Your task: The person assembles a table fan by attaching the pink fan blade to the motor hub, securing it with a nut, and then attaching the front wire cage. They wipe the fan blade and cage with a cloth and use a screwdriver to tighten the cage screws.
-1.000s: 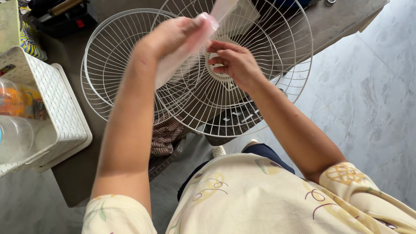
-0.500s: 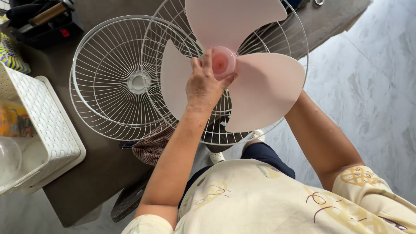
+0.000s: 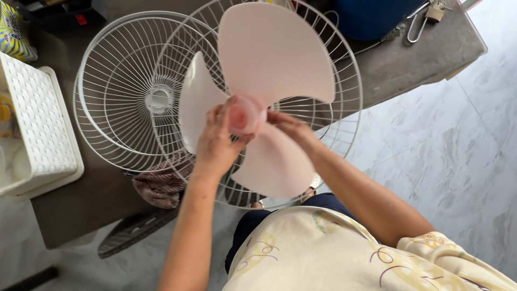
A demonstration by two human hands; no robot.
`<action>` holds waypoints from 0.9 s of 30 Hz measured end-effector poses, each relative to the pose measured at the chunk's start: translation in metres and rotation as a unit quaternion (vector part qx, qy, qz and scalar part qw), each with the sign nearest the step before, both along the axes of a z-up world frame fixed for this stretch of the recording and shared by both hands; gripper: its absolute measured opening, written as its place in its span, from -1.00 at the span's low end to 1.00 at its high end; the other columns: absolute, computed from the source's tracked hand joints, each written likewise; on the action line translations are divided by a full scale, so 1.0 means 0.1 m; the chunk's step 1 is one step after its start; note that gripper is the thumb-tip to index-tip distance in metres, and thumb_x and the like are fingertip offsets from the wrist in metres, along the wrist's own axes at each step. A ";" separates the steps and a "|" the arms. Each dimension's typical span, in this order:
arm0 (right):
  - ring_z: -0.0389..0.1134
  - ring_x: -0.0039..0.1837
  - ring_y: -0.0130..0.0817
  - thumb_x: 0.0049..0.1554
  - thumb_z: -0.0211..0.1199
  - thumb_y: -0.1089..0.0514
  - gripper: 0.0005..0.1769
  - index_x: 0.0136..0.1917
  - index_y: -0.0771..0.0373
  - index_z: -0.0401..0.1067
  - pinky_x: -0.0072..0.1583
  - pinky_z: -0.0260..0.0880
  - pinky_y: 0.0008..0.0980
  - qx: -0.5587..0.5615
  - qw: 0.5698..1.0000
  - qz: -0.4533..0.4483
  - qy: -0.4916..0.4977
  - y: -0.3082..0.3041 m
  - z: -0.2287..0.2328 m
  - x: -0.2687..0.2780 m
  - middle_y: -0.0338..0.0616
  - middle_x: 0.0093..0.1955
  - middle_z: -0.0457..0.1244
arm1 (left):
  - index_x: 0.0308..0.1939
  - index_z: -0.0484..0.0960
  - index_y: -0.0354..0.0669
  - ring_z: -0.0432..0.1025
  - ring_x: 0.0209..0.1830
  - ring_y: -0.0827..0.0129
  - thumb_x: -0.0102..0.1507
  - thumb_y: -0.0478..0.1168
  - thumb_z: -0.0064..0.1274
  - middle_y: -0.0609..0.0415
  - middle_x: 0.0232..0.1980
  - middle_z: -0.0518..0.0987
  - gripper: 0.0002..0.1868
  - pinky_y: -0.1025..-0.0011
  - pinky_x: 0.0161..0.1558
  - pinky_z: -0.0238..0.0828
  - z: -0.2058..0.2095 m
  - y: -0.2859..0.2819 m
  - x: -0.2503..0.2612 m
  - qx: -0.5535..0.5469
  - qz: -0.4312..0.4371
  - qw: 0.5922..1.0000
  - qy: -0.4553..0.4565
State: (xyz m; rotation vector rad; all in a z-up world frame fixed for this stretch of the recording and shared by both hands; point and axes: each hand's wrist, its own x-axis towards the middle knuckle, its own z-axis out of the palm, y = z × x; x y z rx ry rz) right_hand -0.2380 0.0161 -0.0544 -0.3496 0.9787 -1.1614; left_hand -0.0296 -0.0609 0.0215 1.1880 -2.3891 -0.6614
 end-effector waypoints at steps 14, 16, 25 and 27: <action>0.04 0.58 -0.26 0.09 0.05 0.42 0.04 0.71 0.16 -0.34 0.50 0.17 -0.21 -0.233 0.948 0.191 -0.100 0.14 0.29 0.08 -0.20 0.74 -0.24 | 0.62 0.09 -0.01 0.47 0.18 0.17 0.15 -0.16 0.27 -0.08 0.42 0.43 0.00 0.23 0.08 0.54 0.54 0.00 -0.08 0.179 0.069 0.981 -0.001; 0.03 0.60 -0.25 0.07 0.05 0.45 0.08 0.72 0.12 -0.38 0.49 0.18 -0.25 -0.233 0.944 0.218 -0.083 0.12 0.34 0.05 -0.19 0.76 -0.29 | 0.62 0.08 0.07 0.50 0.11 0.26 0.15 -0.07 0.26 0.00 0.37 0.49 0.01 0.28 0.04 0.54 0.64 -0.05 -0.05 0.230 0.096 0.968 -0.015; 0.20 0.40 -0.31 0.05 0.00 0.43 -0.02 0.69 0.17 -0.16 0.32 0.32 -0.39 -0.175 0.958 0.222 -0.044 -0.02 0.39 -0.09 -0.16 0.69 -0.08 | 0.65 0.04 0.24 0.47 0.21 0.29 0.17 0.03 0.22 -0.02 0.27 0.56 0.01 0.27 0.12 0.46 0.86 -0.24 0.00 0.269 0.105 0.955 -0.069; 0.23 0.35 -0.35 0.05 -0.03 0.43 -0.07 0.67 0.20 -0.07 0.29 0.33 -0.40 -0.158 0.963 0.215 -0.038 -0.12 0.32 -0.12 -0.16 0.65 0.00 | 0.64 0.04 0.29 0.49 0.17 0.26 0.14 0.01 0.21 0.01 0.27 0.58 0.03 0.24 0.05 0.49 0.90 -0.24 -0.01 0.286 0.132 0.946 -0.070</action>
